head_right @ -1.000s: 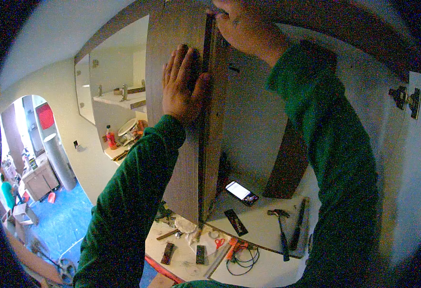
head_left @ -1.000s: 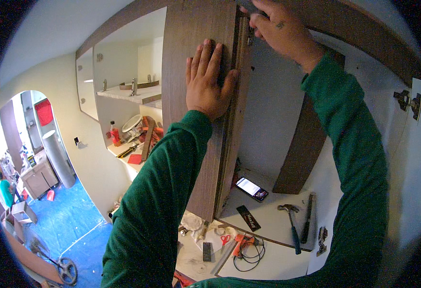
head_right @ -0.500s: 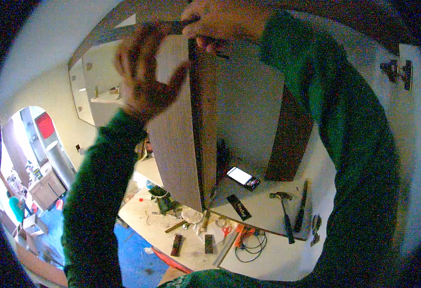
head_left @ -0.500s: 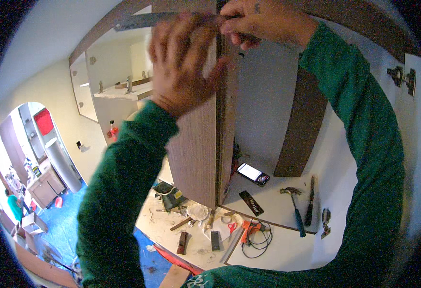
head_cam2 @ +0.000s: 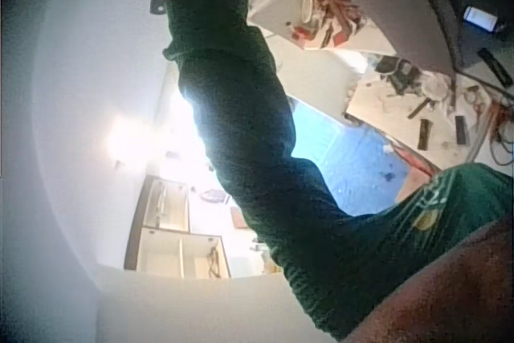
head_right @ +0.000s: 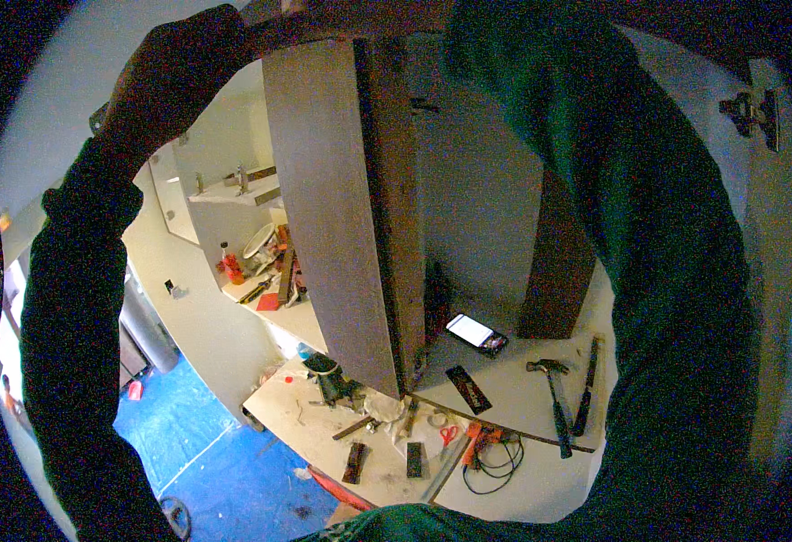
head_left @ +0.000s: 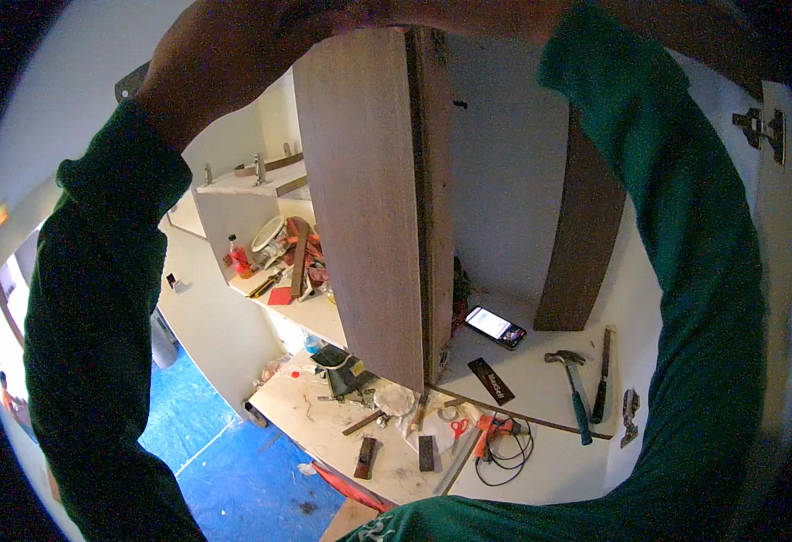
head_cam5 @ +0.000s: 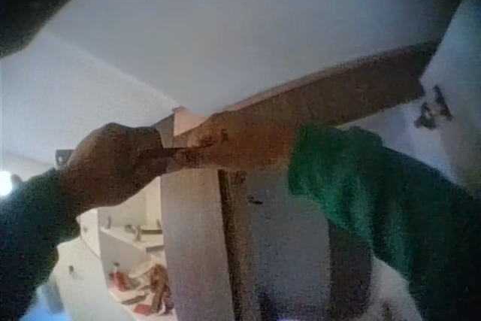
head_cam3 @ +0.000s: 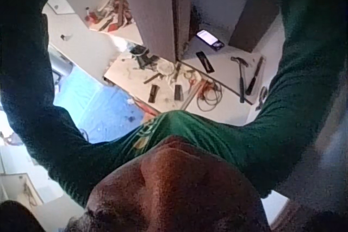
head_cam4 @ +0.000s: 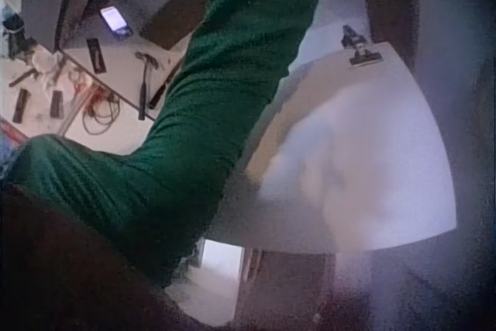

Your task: The person aligns a wooden cabinet door with its frame and repeatedly uses a metal file to smooth the door edge. They hold the door steady with one hand while filing with the other, then reposition the file and continue smoothing the same edge.

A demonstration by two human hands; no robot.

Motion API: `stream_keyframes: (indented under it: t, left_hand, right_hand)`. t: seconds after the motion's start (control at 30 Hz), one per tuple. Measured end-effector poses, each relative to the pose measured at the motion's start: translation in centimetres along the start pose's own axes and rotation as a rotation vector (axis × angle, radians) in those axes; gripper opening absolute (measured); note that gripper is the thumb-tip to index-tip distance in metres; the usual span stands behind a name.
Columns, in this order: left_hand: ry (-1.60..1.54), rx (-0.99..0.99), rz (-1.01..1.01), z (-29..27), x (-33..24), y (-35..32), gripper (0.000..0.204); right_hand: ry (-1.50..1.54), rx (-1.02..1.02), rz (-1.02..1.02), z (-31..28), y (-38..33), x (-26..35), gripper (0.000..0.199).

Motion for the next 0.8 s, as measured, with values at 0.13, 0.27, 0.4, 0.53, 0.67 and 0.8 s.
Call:
stream_keyframes:
  t: [0.13, 0.27, 0.4, 0.53, 0.67, 0.8]
  left_hand:
    - [0.244, -0.300, 0.459, 1.8, 1.3, 1.6, 0.029]
    - [0.462, -0.254, 0.596, 2.7, 5.7, -0.4, 0.017]
    - [0.409, -0.285, 0.533, 3.3, 8.2, 0.3, 0.017]
    - [0.366, -0.327, 0.601, 3.9, 6.8, 0.2, 0.016]
    - [0.385, -0.299, 0.530, 4.0, 5.7, 0.4, 0.018]
    - [0.104, -0.283, 0.325, 3.9, 5.8, 0.5, 0.034]
  right_hand:
    - [-0.148, 0.019, 0.014, -3.3, -0.2, -0.2, 0.044]
    - [-0.158, 0.060, 0.036, -1.3, 0.7, -1.8, 0.042]
    - [-0.284, 0.052, 0.023, -3.6, 0.2, -0.8, 0.025]
    - [-0.394, -0.020, 0.004, -3.8, 0.3, -1.8, 0.020]
    - [-0.396, -0.041, 0.098, -4.0, 0.1, -2.4, 0.019]
    - [-0.449, -0.075, 0.086, -3.9, 0.0, -3.0, 0.021]
Point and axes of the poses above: each hand's wrist, its own y-axis towards the middle knuckle, its own z-axis out of the palm, x = y × z, the point moved 9 cm from there along y, towards the middle knuckle, and after that the axes turned 14 degrees about -x, right-handed, at the moved point
